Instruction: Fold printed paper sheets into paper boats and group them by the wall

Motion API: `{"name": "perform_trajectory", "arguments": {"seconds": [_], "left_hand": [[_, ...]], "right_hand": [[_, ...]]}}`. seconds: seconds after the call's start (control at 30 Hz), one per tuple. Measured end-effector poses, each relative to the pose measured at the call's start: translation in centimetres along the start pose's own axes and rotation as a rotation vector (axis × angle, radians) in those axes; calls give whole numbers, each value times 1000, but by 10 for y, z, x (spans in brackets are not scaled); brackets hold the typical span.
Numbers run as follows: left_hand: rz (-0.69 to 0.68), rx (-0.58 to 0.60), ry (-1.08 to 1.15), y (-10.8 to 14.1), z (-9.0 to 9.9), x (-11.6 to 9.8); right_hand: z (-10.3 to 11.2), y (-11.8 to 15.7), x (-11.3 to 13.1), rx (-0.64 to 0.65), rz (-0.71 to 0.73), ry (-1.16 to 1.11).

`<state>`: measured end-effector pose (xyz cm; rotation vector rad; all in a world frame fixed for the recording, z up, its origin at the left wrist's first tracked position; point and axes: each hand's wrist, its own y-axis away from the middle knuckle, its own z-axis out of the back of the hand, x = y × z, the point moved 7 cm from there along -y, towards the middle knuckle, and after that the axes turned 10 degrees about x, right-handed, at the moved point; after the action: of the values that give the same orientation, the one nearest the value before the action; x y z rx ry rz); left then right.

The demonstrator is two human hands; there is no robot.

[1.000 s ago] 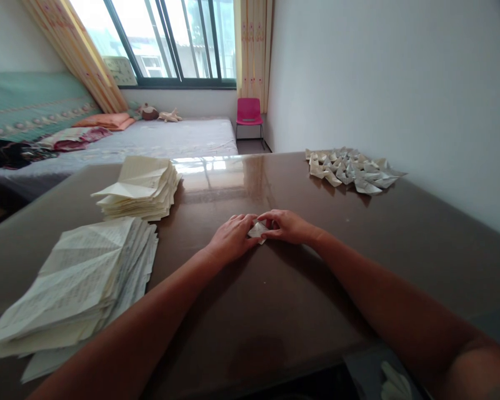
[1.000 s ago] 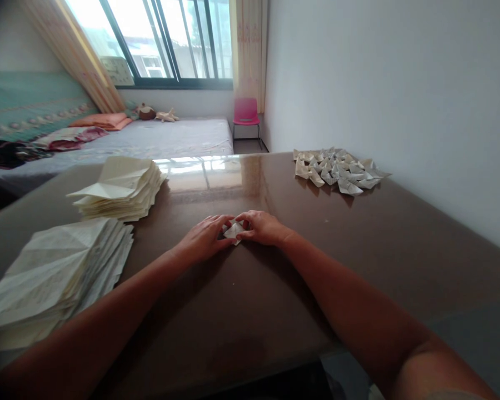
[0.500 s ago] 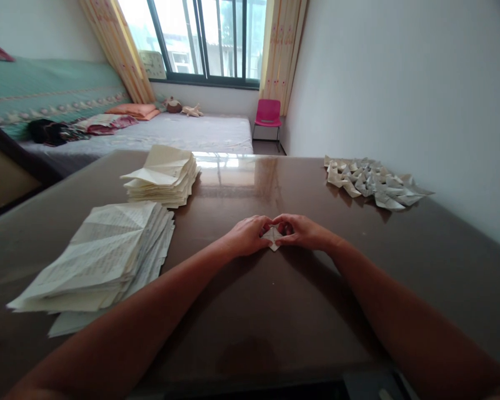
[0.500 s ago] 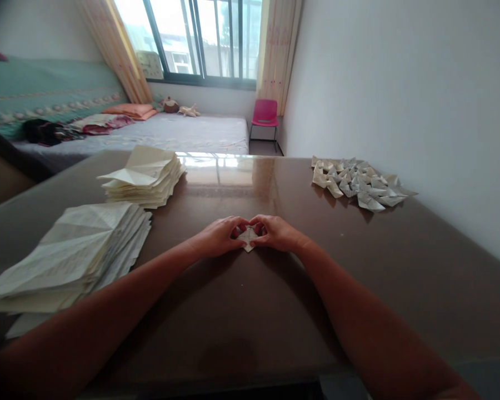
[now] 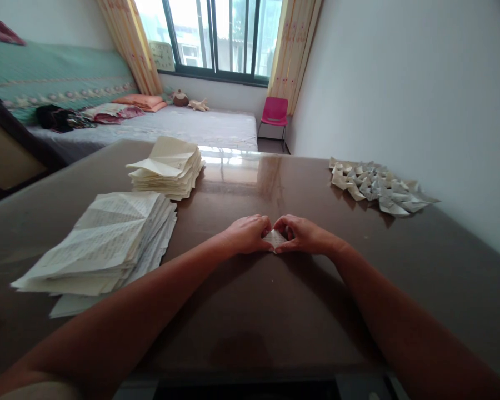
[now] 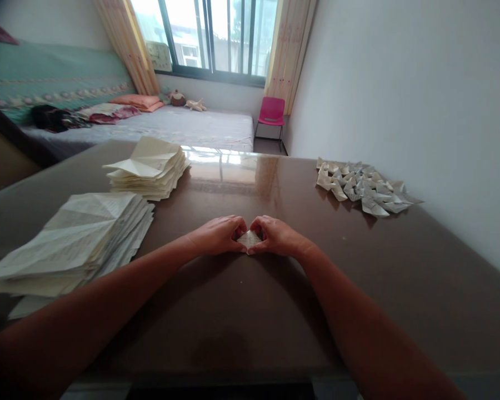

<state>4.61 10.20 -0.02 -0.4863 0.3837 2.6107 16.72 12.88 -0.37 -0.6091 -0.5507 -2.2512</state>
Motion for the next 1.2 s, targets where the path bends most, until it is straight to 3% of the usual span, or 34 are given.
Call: {"name": "perform_trajectory", "arguments": {"seconds": [0.1, 0.27, 0.43, 0.53, 0.9, 1.2], "left_hand": [[22, 15, -24, 2, 1, -1], [6, -46, 117, -2, 5, 1], [-65, -284, 211, -1, 21, 2], [-88, -356, 231, -1, 26, 5], [-128, -414, 122, 3, 28, 6], [-147, -451, 79, 8, 28, -2]], "right_hand": [[-1, 0, -2, 6, -16, -37], [4, 1, 4, -46, 71, -84], [26, 8, 13, -348, 194, -90], [30, 10, 13, -443, 213, -82], [30, 8, 3, -469, 164, -78], [25, 8, 17, -482, 239, 16]]}}
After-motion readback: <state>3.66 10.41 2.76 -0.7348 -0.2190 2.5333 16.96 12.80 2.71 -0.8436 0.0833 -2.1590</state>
